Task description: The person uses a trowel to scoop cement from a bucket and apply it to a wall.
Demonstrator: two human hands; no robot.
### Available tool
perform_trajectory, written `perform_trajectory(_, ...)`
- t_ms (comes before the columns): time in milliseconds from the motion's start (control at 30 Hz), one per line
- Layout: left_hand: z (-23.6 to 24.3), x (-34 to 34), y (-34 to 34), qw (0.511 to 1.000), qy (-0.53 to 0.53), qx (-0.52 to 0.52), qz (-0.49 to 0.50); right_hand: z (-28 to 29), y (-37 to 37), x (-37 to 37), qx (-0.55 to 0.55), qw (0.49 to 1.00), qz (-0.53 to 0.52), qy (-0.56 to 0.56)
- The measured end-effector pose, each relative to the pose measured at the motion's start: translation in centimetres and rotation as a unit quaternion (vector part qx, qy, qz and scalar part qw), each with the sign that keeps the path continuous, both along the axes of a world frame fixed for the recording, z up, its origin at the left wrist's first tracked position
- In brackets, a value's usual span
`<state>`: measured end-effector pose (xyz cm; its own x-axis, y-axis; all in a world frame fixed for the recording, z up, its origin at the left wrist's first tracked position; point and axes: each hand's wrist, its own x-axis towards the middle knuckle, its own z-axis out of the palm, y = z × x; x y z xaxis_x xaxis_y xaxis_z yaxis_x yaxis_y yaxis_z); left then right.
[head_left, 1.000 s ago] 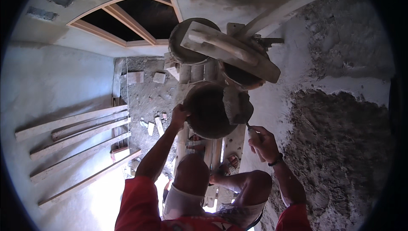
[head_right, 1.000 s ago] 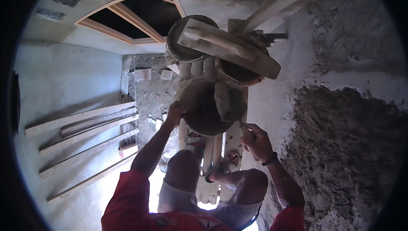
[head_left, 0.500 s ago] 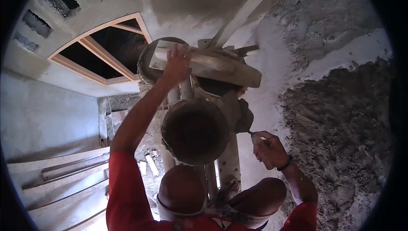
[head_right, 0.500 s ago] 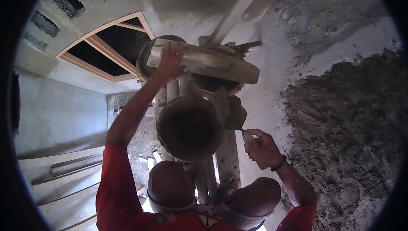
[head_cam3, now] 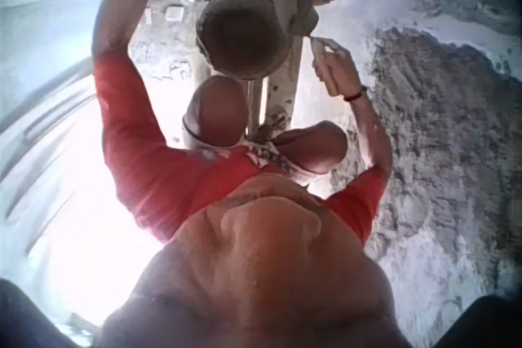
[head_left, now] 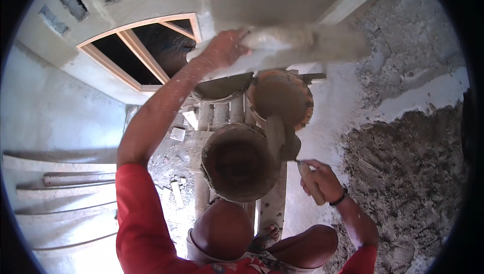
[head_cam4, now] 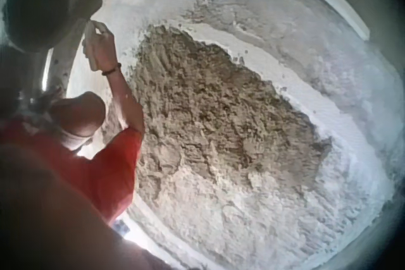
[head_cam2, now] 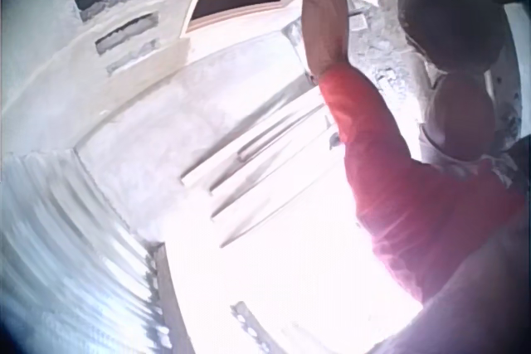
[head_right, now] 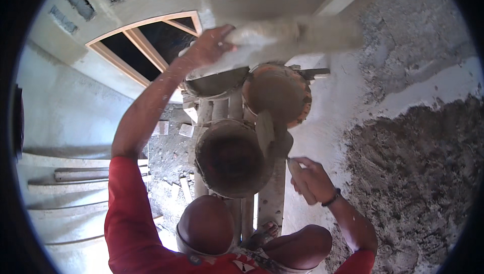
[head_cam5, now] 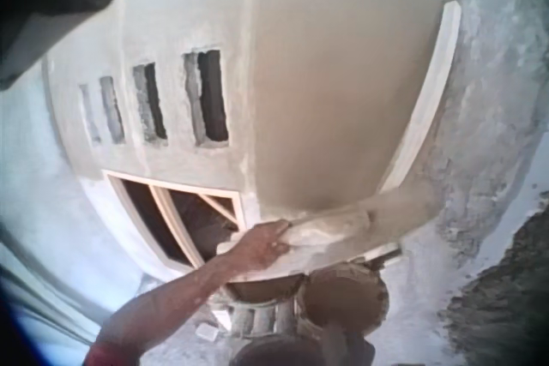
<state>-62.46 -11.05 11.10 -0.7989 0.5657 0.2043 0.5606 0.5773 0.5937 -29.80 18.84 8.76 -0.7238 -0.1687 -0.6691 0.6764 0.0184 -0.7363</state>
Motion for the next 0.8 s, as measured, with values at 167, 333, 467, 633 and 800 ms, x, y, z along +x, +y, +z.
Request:
perform_trajectory(167, 8.0, 3.6, -6.6, 0.985, 0.066, 0.074, 0.139, -1.4, -5.0, -10.5, 0.067, 0.981, 0.073, 0.167)
perform_trajectory(333, 10.4, 7.5, -11.1, 0.96, 0.022, 0.16, 0.23, -6.2, -10.4, -18.8, 0.379, 0.737, 0.096, 0.551)
perform_trajectory(467, 9.7, 9.6, -12.8, 0.952, -0.01, 0.211, 0.221, -8.8, -14.7, -21.5, 0.446, 0.729, 0.151, 0.498)
perform_trajectory(633, 9.1, 10.7, -12.4, 0.952, 0.013, 0.194, 0.236, -8.3, -15.0, -21.7, 0.433, 0.755, 0.126, 0.476)
perform_trajectory(800, 10.5, 11.7, -8.8, 0.956, -0.023, 0.236, 0.171, -5.7, -7.6, -18.0, 0.345, 0.771, 0.034, 0.535)
